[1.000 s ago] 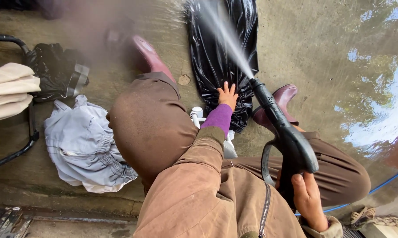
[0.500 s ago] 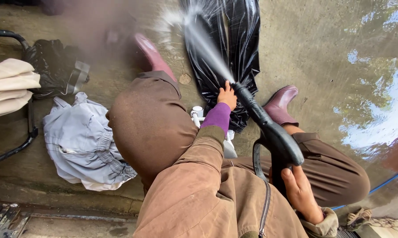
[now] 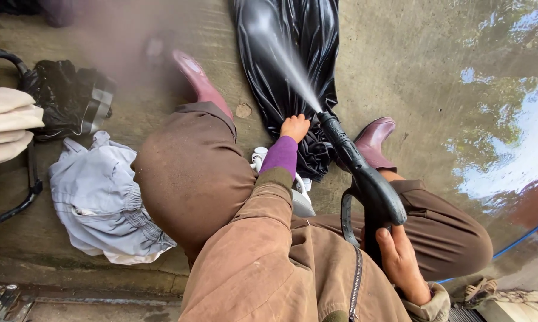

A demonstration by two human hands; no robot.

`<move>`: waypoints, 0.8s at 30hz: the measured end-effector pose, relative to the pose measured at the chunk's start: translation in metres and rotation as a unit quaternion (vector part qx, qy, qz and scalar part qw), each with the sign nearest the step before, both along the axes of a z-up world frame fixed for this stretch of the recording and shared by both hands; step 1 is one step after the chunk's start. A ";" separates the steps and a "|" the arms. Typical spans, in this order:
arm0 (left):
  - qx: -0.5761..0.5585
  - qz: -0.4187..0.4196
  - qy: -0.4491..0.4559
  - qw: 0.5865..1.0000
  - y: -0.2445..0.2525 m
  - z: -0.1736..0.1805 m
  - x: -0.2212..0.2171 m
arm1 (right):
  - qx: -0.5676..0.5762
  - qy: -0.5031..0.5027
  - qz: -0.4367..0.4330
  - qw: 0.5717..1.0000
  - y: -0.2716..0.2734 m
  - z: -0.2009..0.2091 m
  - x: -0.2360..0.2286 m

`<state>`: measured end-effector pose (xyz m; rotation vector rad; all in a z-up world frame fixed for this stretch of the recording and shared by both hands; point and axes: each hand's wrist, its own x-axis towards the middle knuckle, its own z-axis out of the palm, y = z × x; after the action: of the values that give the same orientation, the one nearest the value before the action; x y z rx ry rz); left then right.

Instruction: Washing a pair of black pants using a high-pressure water sprayer while sitting on the ground.

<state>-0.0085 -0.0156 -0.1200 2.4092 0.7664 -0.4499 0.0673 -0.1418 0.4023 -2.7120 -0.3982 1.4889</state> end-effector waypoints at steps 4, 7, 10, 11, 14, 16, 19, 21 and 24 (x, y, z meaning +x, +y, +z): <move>-0.134 -0.020 0.079 0.988 0.005 0.057 0.010 | 0.042 0.023 0.010 0.999 0.015 -0.005 0.002; -0.238 -0.056 0.069 0.967 -0.008 0.090 0.014 | 0.167 0.071 -0.023 0.983 0.036 0.007 -0.006; -0.287 -0.091 0.027 0.953 -0.020 0.100 0.017 | 0.260 0.094 -0.024 0.961 0.040 0.012 -0.008; -0.291 -0.097 0.014 0.952 -0.017 0.107 0.016 | 0.271 0.099 -0.029 0.957 0.040 0.014 -0.008; -0.182 -0.045 -0.054 0.981 0.006 0.125 0.010 | 0.219 0.075 -0.012 0.973 0.033 0.013 -0.001; -0.064 0.013 -0.108 0.992 0.026 0.123 0.008 | 0.156 0.044 0.010 0.987 0.029 0.004 0.006; 0.156 0.150 0.017 0.976 0.044 0.114 -0.002 | 0.038 0.008 0.026 0.999 0.032 -0.002 0.009; -0.072 0.078 0.139 0.985 0.064 0.122 -0.014 | 0.167 0.066 0.028 0.983 0.049 0.004 0.002; -0.073 0.067 0.142 0.985 0.060 0.122 -0.012 | 0.279 0.108 0.033 0.954 0.068 0.016 -0.004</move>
<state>-0.0202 0.0443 0.0024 2.1672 0.9766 -0.7780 0.0634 -0.0735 0.4187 -2.0955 -0.7679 1.3966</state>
